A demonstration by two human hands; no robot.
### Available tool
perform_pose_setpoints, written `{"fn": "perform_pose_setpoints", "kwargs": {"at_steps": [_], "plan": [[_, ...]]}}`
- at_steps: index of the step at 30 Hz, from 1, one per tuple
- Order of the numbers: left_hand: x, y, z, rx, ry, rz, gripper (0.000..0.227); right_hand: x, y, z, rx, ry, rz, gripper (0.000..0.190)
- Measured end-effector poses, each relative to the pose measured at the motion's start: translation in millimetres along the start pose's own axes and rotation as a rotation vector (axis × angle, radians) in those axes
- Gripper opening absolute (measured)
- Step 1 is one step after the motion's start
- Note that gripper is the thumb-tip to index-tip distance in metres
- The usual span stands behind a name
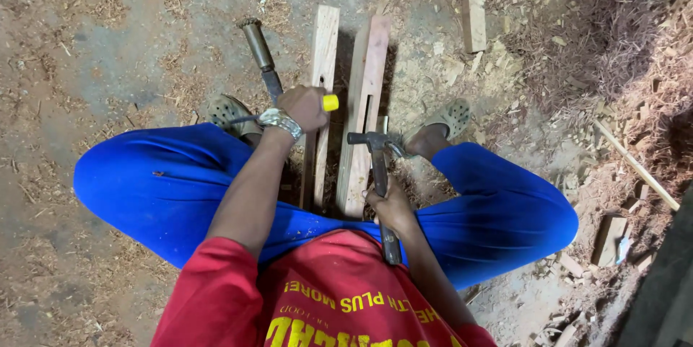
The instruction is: The person sits on the ground and uses a chisel and hammer to carve a groove into a piece of wood. They repeatedly strike the chisel to remove wood chips and deepen the groove.
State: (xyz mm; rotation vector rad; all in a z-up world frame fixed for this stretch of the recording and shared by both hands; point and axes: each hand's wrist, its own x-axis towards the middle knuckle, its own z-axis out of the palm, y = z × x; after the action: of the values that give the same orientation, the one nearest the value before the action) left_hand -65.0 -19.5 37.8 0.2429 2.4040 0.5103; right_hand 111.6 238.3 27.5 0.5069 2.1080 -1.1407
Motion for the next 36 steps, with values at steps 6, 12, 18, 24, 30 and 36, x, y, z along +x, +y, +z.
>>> {"fn": "perform_pose_setpoints", "kwargs": {"at_steps": [6,12,18,24,30,36], "plan": [[-5.0,-34.6,-31.3,-1.109,0.647,0.023,0.011,-2.9,-5.4,1.4,0.076,0.015,0.029,0.038],[-11.6,-31.1,-69.5,-1.178,0.775,0.406,0.022,-2.0,-5.3,-0.1,0.084,-0.010,0.011,0.040],[8.3,-14.8,-59.7,-1.089,0.719,0.439,0.034,-4.0,-7.1,-2.8,-0.017,-0.003,-0.011,0.036],[32.7,-17.9,-41.8,-1.036,0.711,0.348,0.035,-8.8,-23.0,-5.3,0.046,-0.036,0.109,0.037],[34.4,-15.8,-39.8,-1.041,0.697,0.347,0.035,-9.3,-26.5,-7.4,-0.055,-0.054,0.112,0.039],[37.8,-15.3,-38.5,-1.055,0.695,0.335,0.033,-12.5,-33.4,-7.5,0.009,-0.046,0.113,0.047]]}}
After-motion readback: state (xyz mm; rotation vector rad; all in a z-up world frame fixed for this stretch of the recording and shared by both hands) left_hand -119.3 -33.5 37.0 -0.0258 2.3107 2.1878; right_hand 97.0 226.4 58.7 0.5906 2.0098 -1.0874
